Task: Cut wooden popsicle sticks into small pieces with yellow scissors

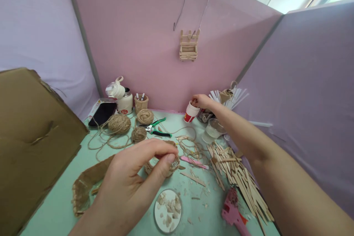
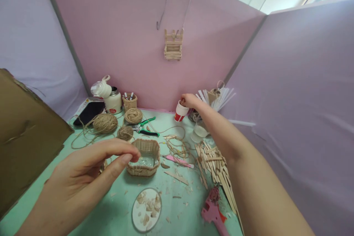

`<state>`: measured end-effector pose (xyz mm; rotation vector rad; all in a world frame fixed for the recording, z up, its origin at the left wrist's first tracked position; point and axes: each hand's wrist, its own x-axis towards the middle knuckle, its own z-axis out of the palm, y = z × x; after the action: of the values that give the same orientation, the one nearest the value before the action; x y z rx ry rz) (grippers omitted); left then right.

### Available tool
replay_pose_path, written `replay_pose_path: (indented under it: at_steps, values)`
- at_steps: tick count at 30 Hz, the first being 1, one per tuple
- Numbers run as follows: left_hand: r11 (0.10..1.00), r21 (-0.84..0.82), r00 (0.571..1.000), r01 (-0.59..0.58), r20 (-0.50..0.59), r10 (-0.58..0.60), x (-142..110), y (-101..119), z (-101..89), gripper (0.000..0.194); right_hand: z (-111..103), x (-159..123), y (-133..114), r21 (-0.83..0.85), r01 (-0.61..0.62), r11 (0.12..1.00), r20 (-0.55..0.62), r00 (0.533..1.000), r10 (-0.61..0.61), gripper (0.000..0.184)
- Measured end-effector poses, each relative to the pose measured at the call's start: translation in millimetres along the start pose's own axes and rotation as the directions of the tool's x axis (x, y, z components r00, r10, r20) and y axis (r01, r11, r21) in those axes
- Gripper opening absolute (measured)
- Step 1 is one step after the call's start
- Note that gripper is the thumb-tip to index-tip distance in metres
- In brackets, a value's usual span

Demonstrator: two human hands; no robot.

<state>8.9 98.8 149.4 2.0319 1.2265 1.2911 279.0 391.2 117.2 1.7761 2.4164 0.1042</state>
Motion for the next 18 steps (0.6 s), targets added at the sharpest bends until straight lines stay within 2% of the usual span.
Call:
replay_pose_path:
  at_steps: [10,15,18]
  values:
    - [0.999,0.041,1.000,-0.002,-0.003,0.002,-1,-1,3.3,0.017,-23,-1,10,-0.044,-0.055,0.998,-0.045,0.998,0.054,0.028]
    - [1.000,0.024,1.000,0.018,0.011,-0.018,0,0,2.9,0.016,-20,0,6,-0.075,-0.067,0.995,-0.023,0.998,0.065,0.029]
    - [0.995,0.012,0.994,0.096,0.043,-0.096,5,-1,6.4,0.015,-17,0,4,-0.081,-0.072,0.994,0.002,0.997,0.072,0.028]
